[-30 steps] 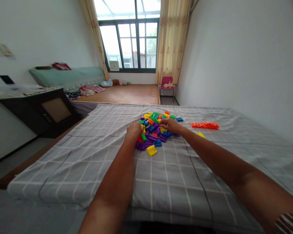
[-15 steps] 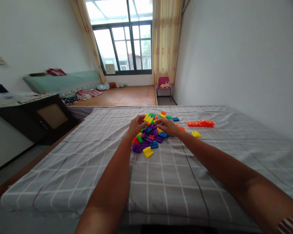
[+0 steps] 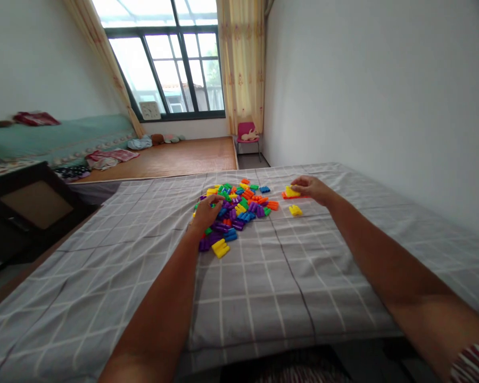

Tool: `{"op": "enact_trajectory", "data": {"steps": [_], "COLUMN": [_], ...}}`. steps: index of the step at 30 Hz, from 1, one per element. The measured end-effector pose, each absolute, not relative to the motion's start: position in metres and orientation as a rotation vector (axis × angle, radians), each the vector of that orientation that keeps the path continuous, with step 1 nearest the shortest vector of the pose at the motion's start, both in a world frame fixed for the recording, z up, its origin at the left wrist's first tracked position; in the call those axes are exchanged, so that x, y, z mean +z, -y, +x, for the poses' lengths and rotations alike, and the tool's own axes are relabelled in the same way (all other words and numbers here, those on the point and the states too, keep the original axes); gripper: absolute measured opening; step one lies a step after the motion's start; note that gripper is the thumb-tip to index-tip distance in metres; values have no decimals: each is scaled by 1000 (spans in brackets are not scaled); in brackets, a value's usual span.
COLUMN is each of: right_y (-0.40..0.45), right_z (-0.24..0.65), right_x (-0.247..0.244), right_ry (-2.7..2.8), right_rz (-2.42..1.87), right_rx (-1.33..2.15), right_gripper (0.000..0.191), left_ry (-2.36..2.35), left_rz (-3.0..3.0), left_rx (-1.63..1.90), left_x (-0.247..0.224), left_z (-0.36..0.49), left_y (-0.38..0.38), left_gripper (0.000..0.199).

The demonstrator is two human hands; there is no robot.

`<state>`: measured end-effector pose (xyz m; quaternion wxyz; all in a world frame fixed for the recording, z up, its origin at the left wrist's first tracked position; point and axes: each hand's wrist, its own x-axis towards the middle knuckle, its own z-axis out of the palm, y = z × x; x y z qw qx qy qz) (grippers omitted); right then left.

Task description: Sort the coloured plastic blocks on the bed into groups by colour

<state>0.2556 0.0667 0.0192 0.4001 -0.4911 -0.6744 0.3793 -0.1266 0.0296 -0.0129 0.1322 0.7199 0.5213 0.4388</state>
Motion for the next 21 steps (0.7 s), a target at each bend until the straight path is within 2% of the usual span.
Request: {"op": "enact_trajectory", "data": {"steps": [4, 10, 21], "right_y": [-58, -66, -66], "right_z": [314, 324, 325], "right_x": [0, -37, -32], "right_ry": [1672, 1697, 1814], "right_rz": [-1379, -1505, -1665], "right_rx": [977, 960, 780], "right_gripper": [38, 31, 27], "left_ry": [-1561, -1570, -1693], "left_rz": [2131, 2221, 2239], "left_rx": [1250, 1191, 1135], "left_x": [-18, -21, -8], "left_z": [-130, -131, -138], "left_y": [-34, -34, -31], "left_gripper": [23, 25, 28]}}
